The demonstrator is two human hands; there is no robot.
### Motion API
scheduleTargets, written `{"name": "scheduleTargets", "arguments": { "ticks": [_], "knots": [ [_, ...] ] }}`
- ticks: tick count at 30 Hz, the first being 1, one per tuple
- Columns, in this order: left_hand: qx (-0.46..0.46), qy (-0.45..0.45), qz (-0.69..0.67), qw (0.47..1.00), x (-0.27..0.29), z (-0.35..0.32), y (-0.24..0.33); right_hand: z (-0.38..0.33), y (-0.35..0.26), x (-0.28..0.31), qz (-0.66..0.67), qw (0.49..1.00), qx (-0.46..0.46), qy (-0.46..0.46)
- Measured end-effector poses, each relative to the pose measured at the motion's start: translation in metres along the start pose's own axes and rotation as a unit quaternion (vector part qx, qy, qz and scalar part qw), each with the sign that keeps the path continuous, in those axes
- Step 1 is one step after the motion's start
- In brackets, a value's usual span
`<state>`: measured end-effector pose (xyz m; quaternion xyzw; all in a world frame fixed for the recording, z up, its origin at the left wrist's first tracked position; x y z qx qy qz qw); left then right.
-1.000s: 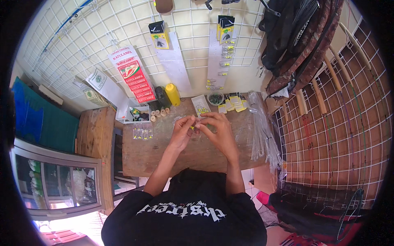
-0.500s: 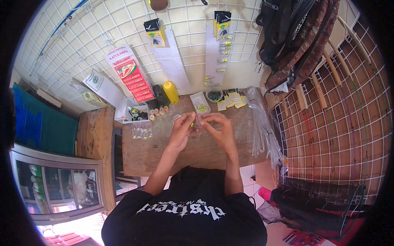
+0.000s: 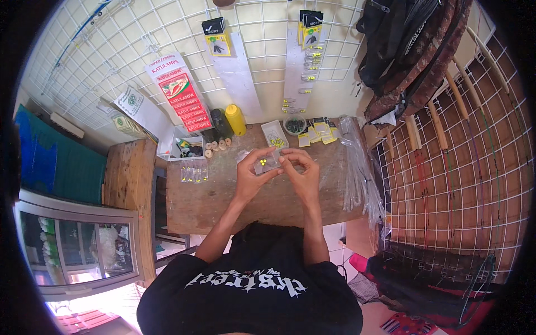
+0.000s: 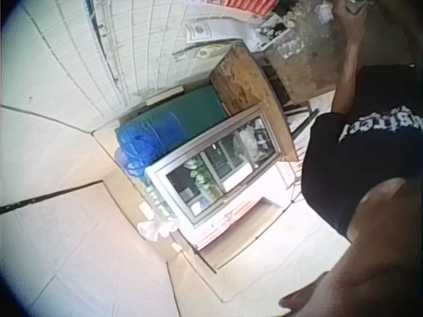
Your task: Assemble small fishing floats and tackle components into a rig.
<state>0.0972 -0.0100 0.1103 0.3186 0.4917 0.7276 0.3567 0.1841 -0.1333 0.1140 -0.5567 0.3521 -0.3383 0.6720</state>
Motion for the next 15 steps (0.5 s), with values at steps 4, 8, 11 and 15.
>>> {"name": "scheduleTargets", "arguments": {
  "ticks": [4, 8, 11, 15],
  "knots": [
    [0.045, -0.01, -0.059, 0.997, 0.001, -0.001, -0.004, -0.001, -0.003, -0.001, -0.009, 1.0, 0.019, -0.02],
    [0.016, -0.012, -0.073, 0.997, 0.0, 0.0, 0.001, -0.003, -0.01, -0.003, -0.004, 0.999, 0.027, -0.045],
    [0.007, -0.019, -0.081, 0.997, 0.0, 0.001, 0.004, -0.002, -0.009, -0.001, -0.021, 0.997, 0.054, -0.06],
    [0.0, -0.037, -0.084, 0.996, -0.001, 0.0, 0.0, -0.003, -0.012, -0.003, -0.038, 0.994, 0.065, -0.073]
  ]
}}
Point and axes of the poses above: each hand's wrist, its own z-axis towards the middle knuckle, its own x-axis out of the back of the hand, y = z × x, the point moved 3 cm from there along z, towards the middle knuckle
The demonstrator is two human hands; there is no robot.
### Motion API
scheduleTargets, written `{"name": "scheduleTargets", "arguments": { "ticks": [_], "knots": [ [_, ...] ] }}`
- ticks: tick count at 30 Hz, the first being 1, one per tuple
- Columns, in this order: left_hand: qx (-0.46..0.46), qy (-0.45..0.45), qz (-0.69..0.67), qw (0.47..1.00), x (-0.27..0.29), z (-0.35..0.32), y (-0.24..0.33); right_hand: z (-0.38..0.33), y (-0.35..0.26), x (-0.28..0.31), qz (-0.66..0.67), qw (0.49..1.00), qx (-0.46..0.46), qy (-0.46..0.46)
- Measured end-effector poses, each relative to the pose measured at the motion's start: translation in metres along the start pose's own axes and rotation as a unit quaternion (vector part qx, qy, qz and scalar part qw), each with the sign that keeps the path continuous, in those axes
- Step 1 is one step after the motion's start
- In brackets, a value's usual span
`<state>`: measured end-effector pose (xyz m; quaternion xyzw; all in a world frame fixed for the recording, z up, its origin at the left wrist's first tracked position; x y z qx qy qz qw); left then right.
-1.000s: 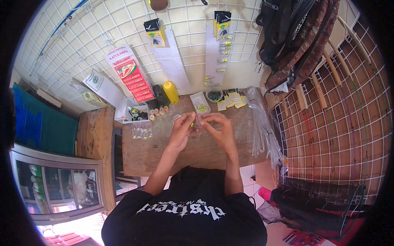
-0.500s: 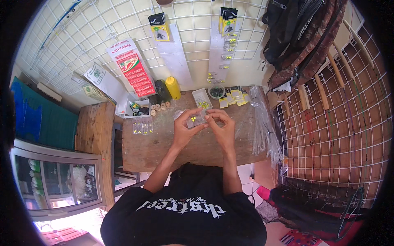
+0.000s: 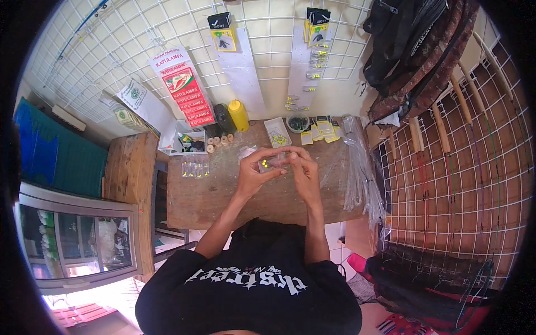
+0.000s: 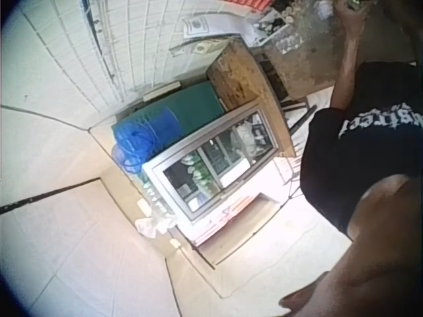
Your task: Assemble small fishing floats and tackle components into a rig.
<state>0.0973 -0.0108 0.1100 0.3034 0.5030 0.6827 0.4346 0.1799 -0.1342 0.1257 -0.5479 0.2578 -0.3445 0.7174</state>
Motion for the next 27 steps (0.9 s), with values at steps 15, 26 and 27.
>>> {"name": "scheduleTargets", "arguments": {
  "ticks": [15, 26, 27],
  "knots": [
    [0.013, 0.03, -0.061, 0.998, -0.004, -0.005, -0.008, -0.007, -0.01, 0.005, -0.068, 0.995, 0.012, 0.072],
    [0.001, 0.021, -0.084, 0.996, -0.006, -0.005, -0.01, -0.006, -0.003, -0.001, -0.046, 0.997, 0.021, 0.051],
    [0.013, 0.029, -0.102, 0.994, -0.007, -0.006, -0.012, -0.006, 0.001, -0.001, -0.046, 0.997, 0.022, 0.052]
  ]
}}
Point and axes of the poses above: each hand's wrist, its own z-axis towards the middle knuckle, its own x-axis out of the back of the hand, y = z × x, the point moved 3 cm from there along z, towards the middle knuckle
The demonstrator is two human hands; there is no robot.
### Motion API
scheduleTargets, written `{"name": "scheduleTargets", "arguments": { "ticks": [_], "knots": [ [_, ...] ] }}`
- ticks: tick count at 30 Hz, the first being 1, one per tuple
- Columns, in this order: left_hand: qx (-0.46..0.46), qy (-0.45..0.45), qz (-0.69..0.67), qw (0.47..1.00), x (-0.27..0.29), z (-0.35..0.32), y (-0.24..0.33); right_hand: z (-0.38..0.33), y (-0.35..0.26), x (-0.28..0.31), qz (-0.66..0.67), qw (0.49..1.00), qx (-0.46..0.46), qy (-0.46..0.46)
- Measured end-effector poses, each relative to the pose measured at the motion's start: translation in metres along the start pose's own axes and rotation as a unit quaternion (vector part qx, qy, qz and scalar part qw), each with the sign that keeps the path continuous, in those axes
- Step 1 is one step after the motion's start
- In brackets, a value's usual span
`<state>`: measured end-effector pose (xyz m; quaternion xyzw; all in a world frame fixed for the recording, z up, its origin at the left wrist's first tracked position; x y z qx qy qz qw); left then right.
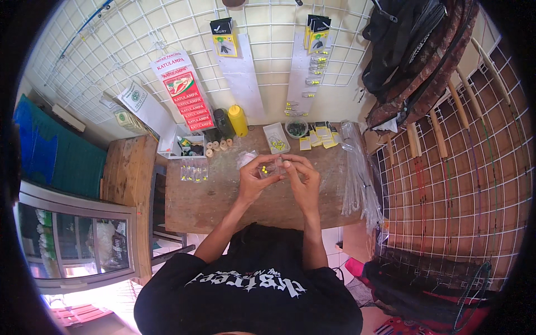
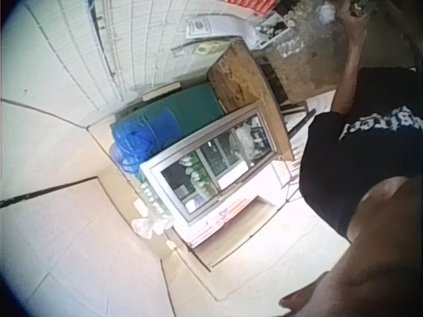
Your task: Assemble small fishing floats and tackle components into a rig.
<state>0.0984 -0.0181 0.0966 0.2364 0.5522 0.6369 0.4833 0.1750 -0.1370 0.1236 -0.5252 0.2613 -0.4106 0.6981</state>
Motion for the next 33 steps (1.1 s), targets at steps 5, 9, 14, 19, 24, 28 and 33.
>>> {"name": "scheduleTargets", "arguments": {
  "ticks": [5, 9, 14, 19, 24, 28, 33],
  "knots": [
    [0.005, 0.045, 0.021, 0.999, 0.004, -0.006, -0.008, -0.005, 0.004, 0.001, 0.061, 0.995, -0.083, -0.001],
    [0.018, 0.063, 0.018, 0.998, 0.008, -0.012, -0.013, -0.007, 0.015, 0.001, 0.069, 0.985, -0.139, -0.078],
    [-0.018, 0.039, 0.049, 0.998, 0.009, -0.018, -0.008, -0.006, 0.028, 0.002, 0.043, 0.984, -0.156, -0.08],
    [0.075, 0.071, 0.047, 0.994, 0.02, -0.024, -0.004, -0.002, 0.023, -0.002, -0.026, 0.993, -0.084, -0.073],
    [0.065, 0.124, 0.047, 0.989, 0.027, -0.026, -0.001, -0.002, 0.016, -0.012, -0.034, 0.993, -0.071, -0.09],
    [0.027, 0.152, 0.049, 0.987, 0.028, -0.029, 0.002, -0.005, 0.02, -0.02, 0.056, 0.991, -0.09, -0.076],
    [0.012, 0.204, 0.085, 0.975, 0.029, -0.041, 0.008, -0.009, 0.024, -0.033, 0.092, 0.991, -0.06, -0.081]
  ]
}}
Point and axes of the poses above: each hand's wrist, its own z-axis towards the middle knuckle, its own x-axis out of the back of the hand, y = z × x, the point moved 3 cm from there along z, towards the middle knuckle
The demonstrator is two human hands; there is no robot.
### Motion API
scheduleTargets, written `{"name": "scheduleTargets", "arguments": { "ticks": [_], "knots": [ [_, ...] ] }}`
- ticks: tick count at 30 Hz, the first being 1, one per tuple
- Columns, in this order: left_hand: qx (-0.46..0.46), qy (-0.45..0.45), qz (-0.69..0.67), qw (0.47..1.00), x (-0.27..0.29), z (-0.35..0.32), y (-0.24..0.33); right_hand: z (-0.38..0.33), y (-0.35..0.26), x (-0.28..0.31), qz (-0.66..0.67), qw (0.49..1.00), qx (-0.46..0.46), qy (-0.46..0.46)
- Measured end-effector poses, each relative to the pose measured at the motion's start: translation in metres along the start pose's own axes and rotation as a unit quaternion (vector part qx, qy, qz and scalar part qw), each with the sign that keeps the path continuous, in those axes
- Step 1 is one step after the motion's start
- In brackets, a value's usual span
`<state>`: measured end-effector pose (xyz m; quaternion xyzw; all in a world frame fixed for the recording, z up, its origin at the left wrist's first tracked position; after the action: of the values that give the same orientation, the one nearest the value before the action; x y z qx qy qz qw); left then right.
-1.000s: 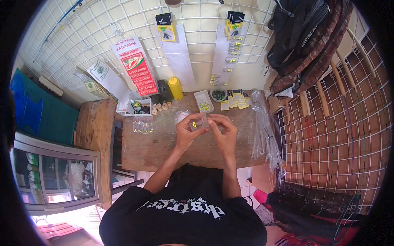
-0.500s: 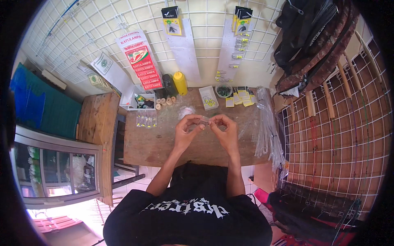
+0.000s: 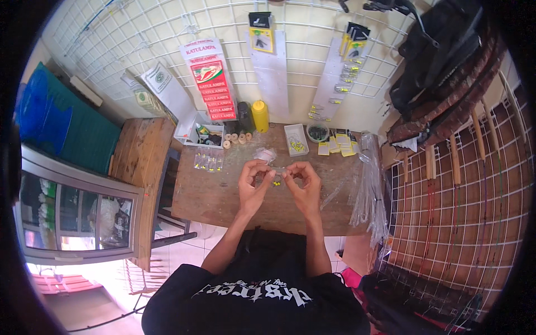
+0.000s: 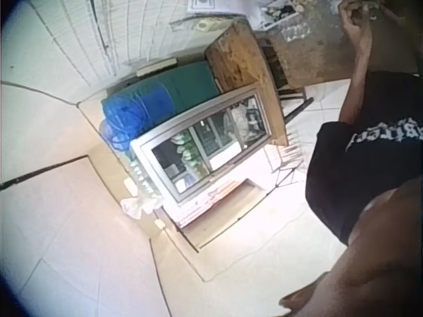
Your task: Assemble small fishing floats and tackle components into a rig.
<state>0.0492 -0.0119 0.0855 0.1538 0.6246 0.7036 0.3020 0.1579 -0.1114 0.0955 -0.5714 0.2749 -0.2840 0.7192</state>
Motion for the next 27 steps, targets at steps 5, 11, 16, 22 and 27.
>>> {"name": "scheduleTargets", "arguments": {
  "ticks": [5, 11, 16, 22, 27],
  "knots": [
    [-0.033, 0.057, 0.054, 0.996, 0.012, -0.006, 0.009, -0.007, -0.004, -0.02, 0.011, 1.0, 0.014, 0.006],
    [0.001, 0.042, 0.022, 0.999, 0.043, -0.009, 0.009, -0.004, -0.001, -0.049, -0.014, 0.998, -0.019, -0.065],
    [0.006, 0.087, 0.012, 0.996, 0.07, -0.01, 0.011, -0.004, 0.01, -0.083, 0.043, 0.994, -0.049, -0.084],
    [0.023, 0.114, 0.032, 0.993, 0.114, -0.01, 0.009, -0.003, 0.033, -0.122, 0.052, 0.992, -0.067, -0.093],
    [0.104, 0.134, -0.021, 0.985, 0.166, -0.007, -0.019, -0.002, 0.062, -0.159, 0.046, 0.985, -0.129, -0.102]
  ]
}}
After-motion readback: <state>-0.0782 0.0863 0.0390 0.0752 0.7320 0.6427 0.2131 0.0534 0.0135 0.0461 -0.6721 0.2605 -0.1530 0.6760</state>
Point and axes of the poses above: each hand's wrist, its own z-axis towards the middle knuckle, its own x-axis out of the back of the hand, y = z × x, the point moved 3 cm from there along z, towards the middle knuckle
